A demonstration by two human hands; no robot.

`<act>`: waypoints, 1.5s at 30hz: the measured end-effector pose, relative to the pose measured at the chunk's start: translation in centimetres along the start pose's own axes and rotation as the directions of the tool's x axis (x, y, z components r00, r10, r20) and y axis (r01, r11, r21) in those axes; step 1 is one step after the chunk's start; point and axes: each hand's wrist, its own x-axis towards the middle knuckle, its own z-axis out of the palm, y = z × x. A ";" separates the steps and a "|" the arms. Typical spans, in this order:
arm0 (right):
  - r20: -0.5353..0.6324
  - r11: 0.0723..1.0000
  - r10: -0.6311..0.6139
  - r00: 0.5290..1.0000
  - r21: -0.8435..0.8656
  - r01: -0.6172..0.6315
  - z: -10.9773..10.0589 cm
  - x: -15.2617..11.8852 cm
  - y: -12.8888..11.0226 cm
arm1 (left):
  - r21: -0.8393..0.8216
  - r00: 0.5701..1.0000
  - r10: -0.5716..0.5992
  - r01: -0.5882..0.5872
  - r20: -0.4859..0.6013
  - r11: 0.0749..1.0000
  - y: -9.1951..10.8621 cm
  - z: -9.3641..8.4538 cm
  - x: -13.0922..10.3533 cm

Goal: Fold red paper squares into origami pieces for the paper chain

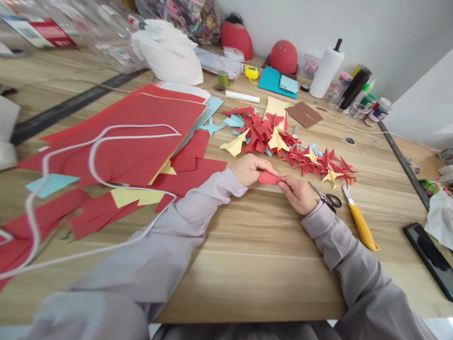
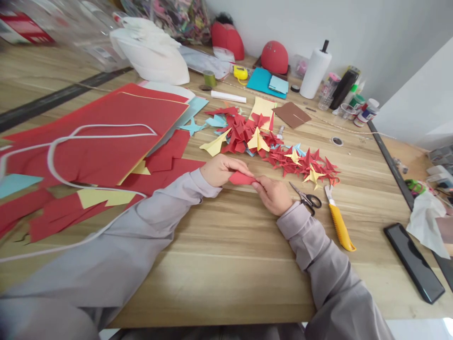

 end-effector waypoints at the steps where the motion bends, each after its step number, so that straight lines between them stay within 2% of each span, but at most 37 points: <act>1: -0.003 1.000 0.001 1.000 0.003 -0.001 0.0 0.0 0.0 | -0.007 1.000 -0.007 0.006 -0.013 1.000 -0.1 0.1 0.0; 11: -0.007 0.999 -0.013 1.000 -0.048 0.013 0.4 -0.2 0.0 | -0.092 0.988 -0.151 0.148 -0.025 0.985 -0.9 0.3 -0.1; 14: -0.014 0.999 -0.016 1.000 -0.046 0.015 0.3 -0.2 -0.1 | -0.177 0.983 -0.182 0.176 -0.019 0.968 -0.8 0.3 -0.1; 20: -0.067 0.998 -0.050 0.997 -0.049 0.046 0.2 -0.2 -0.2 | -0.418 0.974 -0.218 0.226 0.067 0.880 -0.4 0.4 -0.1; 27: -0.118 0.989 -0.076 0.990 -0.131 0.061 0.3 -0.3 0.0 | -0.568 0.960 -0.227 0.280 0.164 0.774 -0.7 0.3 -0.2; 29: -0.117 0.989 -0.068 0.991 -0.138 0.052 0.3 -0.4 0.0 | -0.552 0.966 -0.211 0.260 0.152 0.792 -0.7 0.2 -0.2; 34: -0.090 0.997 -0.027 0.996 -0.071 0.021 0.1 -0.4 -0.1 | -0.404 0.992 -0.124 0.116 0.006 0.908 -0.6 0.4 -0.1; 36: -0.062 0.999 -0.023 0.998 -0.039 0.020 0.0 -0.4 -0.2 | -0.345 0.995 -0.093 0.081 -0.020 0.935 -0.4 0.7 -0.1; 41: -0.030 0.999 -0.041 0.999 -0.016 0.041 -0.1 -0.3 -0.2 | -0.269 0.996 -0.060 0.039 -0.069 0.962 0.1 1.3 -0.1; 45: -0.033 1.000 -0.029 0.999 0.000 0.029 0.0 -0.3 -0.2 | -0.239 0.992 -0.075 0.049 -0.104 0.970 -0.1 1.3 -0.2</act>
